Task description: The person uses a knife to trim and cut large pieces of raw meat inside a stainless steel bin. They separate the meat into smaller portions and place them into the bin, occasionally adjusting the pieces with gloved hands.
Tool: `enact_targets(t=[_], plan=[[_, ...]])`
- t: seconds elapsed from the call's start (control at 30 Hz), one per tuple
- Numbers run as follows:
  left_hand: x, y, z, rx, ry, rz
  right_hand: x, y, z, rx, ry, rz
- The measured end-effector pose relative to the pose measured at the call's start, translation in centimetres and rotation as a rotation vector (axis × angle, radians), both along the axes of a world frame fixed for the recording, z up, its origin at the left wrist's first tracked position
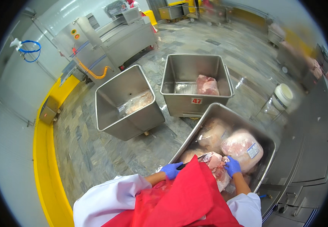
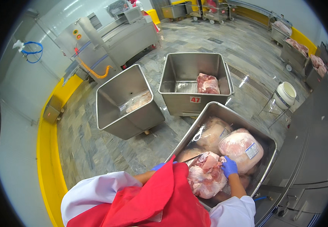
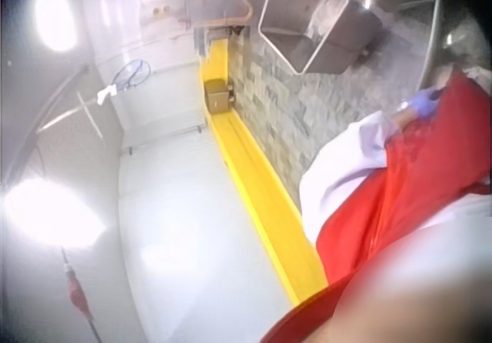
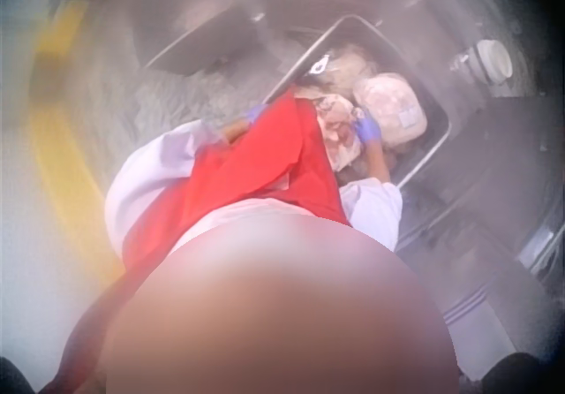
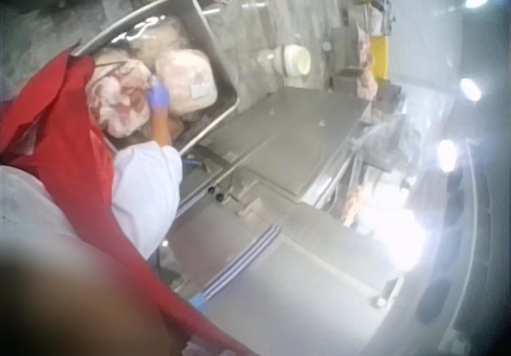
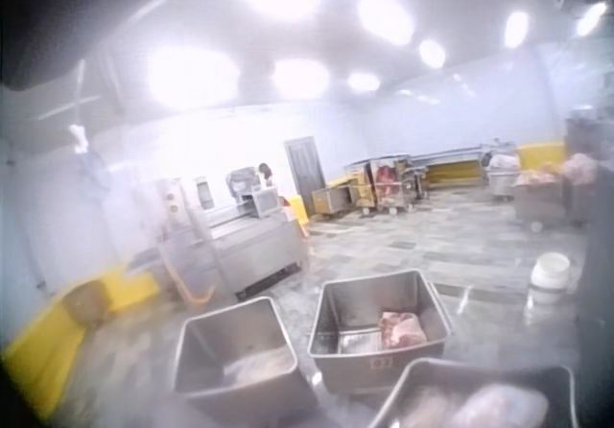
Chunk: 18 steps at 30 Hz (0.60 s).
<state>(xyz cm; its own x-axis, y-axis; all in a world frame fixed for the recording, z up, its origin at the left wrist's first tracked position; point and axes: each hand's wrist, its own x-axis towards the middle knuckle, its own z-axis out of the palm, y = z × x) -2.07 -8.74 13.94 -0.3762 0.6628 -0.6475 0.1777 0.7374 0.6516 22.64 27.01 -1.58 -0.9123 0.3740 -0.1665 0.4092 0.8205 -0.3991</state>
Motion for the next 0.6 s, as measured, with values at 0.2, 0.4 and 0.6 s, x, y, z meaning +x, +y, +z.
enact_targets(t=[0.2, 0.4, 0.6], plan=[[-0.8, 0.0, -4.7, 0.041, 0.163, -0.089, -1.3, -3.1, -1.7, -0.004, 0.219, -0.194], [0.9, 1.5, -0.2, 0.134, 0.173, -0.038, -5.1, -3.5, 2.4, 0.027, 0.007, -0.391], [1.9, 1.4, -2.4, 0.152, 0.078, 0.01, -0.4, -2.4, -2.4, -0.043, 0.362, -0.669]])
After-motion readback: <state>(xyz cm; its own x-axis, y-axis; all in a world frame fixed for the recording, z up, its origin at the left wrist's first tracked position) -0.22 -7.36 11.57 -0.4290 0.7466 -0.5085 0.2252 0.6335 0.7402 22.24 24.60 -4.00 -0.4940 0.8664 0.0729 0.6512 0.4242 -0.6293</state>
